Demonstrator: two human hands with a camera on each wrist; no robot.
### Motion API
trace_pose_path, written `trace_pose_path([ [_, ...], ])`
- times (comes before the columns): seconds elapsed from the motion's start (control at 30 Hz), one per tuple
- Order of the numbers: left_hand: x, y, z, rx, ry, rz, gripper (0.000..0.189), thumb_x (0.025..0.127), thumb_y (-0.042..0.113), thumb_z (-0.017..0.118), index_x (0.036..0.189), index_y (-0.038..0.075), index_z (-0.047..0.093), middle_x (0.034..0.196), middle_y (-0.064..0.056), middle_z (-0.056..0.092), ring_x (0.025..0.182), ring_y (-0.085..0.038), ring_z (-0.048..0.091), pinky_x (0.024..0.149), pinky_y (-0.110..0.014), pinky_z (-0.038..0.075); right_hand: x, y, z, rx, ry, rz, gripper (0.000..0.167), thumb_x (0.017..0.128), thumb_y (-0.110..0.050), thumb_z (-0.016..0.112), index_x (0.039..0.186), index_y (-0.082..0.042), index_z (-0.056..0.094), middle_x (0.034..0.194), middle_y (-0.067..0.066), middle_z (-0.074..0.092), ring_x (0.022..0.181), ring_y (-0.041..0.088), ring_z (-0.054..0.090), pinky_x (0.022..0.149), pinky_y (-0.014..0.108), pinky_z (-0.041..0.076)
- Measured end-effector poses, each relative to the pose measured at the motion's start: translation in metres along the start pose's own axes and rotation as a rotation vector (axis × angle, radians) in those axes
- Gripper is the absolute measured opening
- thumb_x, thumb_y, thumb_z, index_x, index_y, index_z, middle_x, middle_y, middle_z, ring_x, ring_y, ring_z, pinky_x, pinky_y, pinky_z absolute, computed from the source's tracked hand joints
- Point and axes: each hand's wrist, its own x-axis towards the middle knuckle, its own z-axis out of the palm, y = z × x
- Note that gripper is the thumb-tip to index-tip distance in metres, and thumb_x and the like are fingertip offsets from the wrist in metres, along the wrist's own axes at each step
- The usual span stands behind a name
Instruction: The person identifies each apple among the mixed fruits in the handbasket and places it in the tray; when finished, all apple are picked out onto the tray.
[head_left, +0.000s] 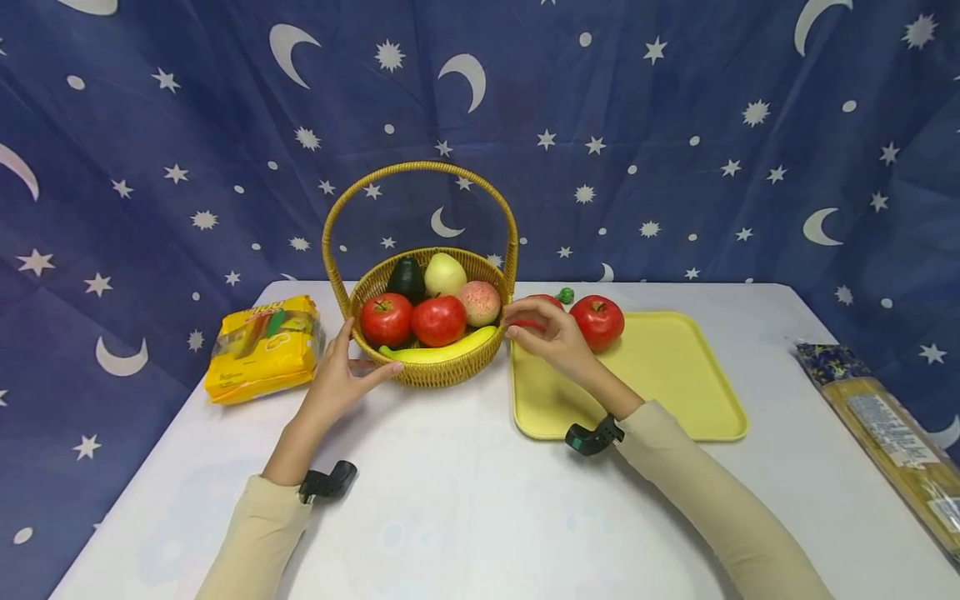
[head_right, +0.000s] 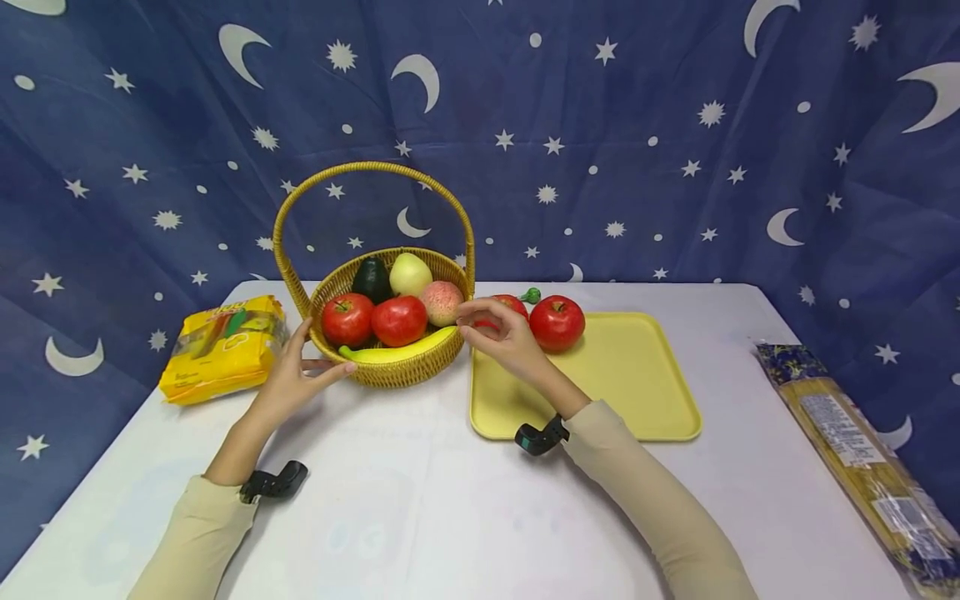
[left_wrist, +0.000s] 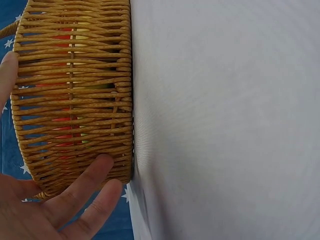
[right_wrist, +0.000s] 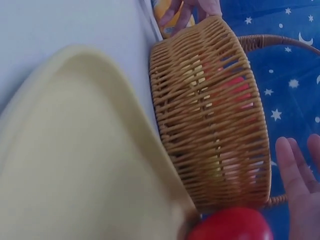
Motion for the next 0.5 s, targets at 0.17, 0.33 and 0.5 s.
trace_pose_path([
  [0.17, 0.0, 0.0, -0.001, -0.003, 0.001, -0.003, 0.111, 0.085, 0.046, 0.074, 0.157, 0.007, -0.001, 0.153, -0.031, 0.019, 0.112, -0.039, 0.061, 0.104, -0.059, 0.038, 0.007, 0.0, 0.005, 0.02, -0.03, -0.004, 0.032, 0.089, 0.011, 0.061, 0.12, 0.015, 0.055, 0.115, 0.04, 0.054, 0.103, 0.028, 0.063, 0.086, 0.032, 0.056],
  [0.33, -0.001, 0.0, -0.001, -0.006, -0.001, 0.001, 0.111, 0.085, 0.046, 0.073, 0.157, 0.007, -0.001, 0.153, -0.03, 0.019, 0.112, -0.039, 0.062, 0.105, -0.059, 0.037, 0.009, 0.0, 0.011, -0.004, -0.032, 0.001, 0.033, 0.088, 0.014, 0.061, 0.12, 0.016, 0.054, 0.118, 0.036, 0.054, 0.105, 0.028, 0.061, 0.09, 0.026, 0.053],
  [0.5, -0.001, 0.001, -0.001, -0.005, -0.003, -0.002, 0.111, 0.085, 0.047, 0.073, 0.157, 0.007, -0.001, 0.153, -0.03, 0.02, 0.112, -0.039, 0.061, 0.106, -0.06, 0.036, 0.009, 0.001, 0.015, -0.028, -0.025, 0.014, 0.032, 0.087, 0.015, 0.06, 0.119, 0.017, 0.055, 0.118, 0.037, 0.053, 0.105, 0.035, 0.06, 0.091, 0.025, 0.052],
])
